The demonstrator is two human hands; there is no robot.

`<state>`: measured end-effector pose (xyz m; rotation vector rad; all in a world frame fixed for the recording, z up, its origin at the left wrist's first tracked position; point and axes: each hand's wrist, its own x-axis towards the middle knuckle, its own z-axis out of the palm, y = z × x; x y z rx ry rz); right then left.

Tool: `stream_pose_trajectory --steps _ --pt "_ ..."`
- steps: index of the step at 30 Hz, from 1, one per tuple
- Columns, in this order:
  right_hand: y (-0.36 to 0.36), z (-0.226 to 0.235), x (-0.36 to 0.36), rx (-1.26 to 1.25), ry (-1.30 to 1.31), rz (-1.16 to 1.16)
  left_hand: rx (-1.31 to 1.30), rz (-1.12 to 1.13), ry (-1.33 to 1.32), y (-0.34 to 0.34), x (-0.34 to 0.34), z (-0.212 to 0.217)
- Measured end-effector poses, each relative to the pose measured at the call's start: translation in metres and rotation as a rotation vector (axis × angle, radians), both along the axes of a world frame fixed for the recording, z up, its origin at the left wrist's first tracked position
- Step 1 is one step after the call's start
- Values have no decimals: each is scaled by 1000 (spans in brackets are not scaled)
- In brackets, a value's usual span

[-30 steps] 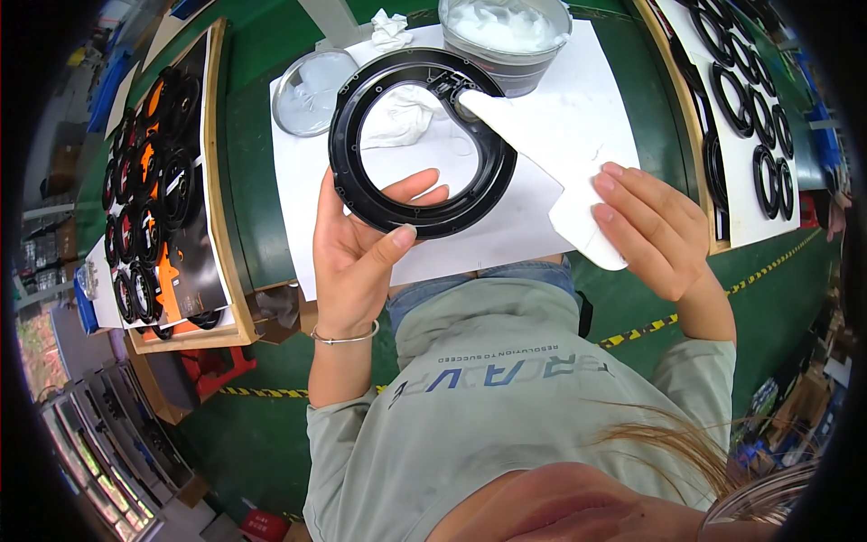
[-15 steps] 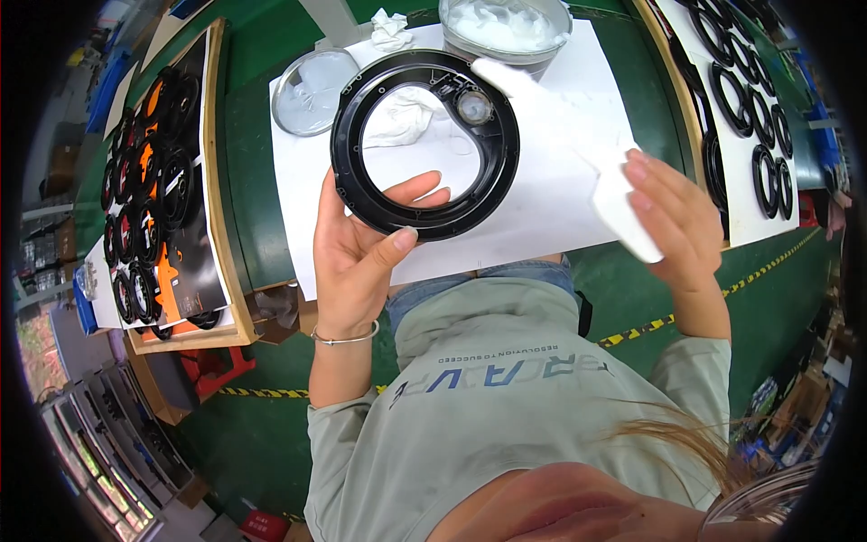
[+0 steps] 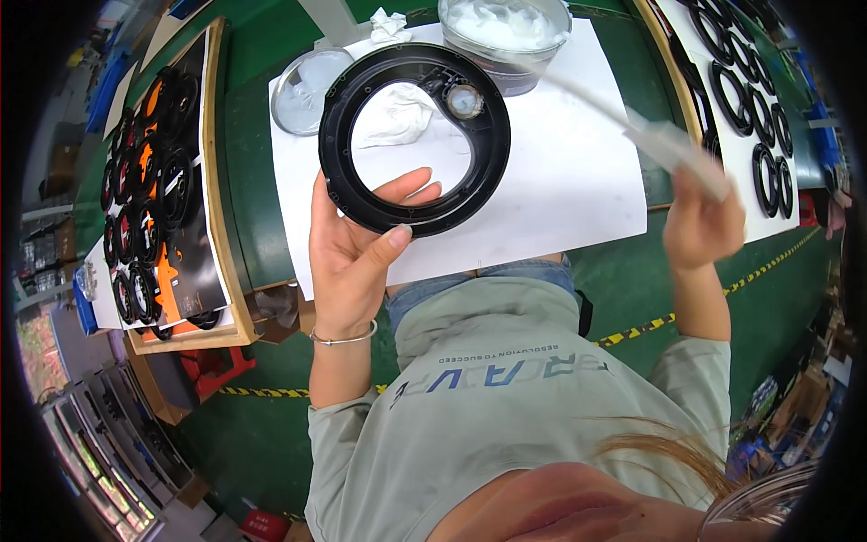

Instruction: Apply white grease or paste to the inner groove of black circular rings using a spatula.

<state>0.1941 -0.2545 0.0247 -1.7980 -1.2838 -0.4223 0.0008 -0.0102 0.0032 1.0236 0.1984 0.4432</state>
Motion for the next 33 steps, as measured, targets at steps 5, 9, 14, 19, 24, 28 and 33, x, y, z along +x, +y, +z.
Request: stream_pose_trajectory --steps 5,9,14,19,24,28,33 --pt "30 -7 56 490 1136 -54 23 11 9 -1 -1 -2" --pt "27 -35 65 327 1340 -175 25 12 17 0 -1 -4" --pt "-1 -42 59 362 1425 -231 33 42 37 3 -1 -5" --pt "-15 -30 58 354 1271 -196 15 24 33 2 2 -5" --pt "17 -16 46 387 804 -213 5 18 35 -1 2 -3" --pt "36 -24 44 36 -274 -132 13 32 38 -1 -1 -2" --pt "31 -45 36 -198 -687 0 6 45 42 1 -5 -2"
